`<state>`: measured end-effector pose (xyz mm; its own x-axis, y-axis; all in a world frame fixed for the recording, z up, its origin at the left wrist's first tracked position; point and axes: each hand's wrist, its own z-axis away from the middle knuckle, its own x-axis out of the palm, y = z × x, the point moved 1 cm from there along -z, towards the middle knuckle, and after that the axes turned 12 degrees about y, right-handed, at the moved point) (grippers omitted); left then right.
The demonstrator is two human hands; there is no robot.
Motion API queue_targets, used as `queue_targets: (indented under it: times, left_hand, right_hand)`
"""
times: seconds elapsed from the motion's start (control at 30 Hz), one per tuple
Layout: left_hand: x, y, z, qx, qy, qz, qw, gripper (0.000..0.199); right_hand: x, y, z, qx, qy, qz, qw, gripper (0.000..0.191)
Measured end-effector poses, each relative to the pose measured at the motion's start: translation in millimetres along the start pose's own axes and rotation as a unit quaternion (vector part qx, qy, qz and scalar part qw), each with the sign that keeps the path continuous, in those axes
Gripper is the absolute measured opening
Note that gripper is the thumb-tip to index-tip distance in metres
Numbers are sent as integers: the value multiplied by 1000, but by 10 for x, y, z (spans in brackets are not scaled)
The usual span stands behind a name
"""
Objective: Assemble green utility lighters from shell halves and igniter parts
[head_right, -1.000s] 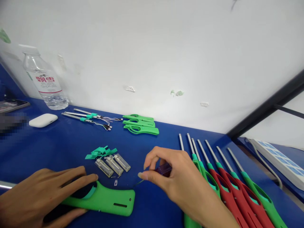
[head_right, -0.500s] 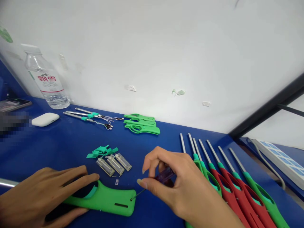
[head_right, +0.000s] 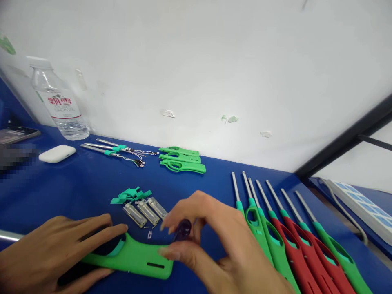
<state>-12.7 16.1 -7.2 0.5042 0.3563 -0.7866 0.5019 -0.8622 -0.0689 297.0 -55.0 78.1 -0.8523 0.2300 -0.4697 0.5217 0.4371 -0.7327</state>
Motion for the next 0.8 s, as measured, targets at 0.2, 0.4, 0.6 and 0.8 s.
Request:
queue_targets:
  times: [0.2,0.4,0.6,0.8]
  left_hand:
    - [9,-14,32,-5,-8,1,1000,41]
    - [15,-17,33,-5,-7,11,1000,42]
    - [0,-13,16,-5,-5,12,1000,38]
    - [-17,-3,-9,8,-10,-7,1000,35]
  right_hand:
    - [95,-52,-40,-90,20,32,995,25]
    - [133,-32,10,-57,26,-51,997,39]
    - [105,-16,-8,-52,40,35,997,29]
    - [112,-29,-37,-55,35,-1,998,27]
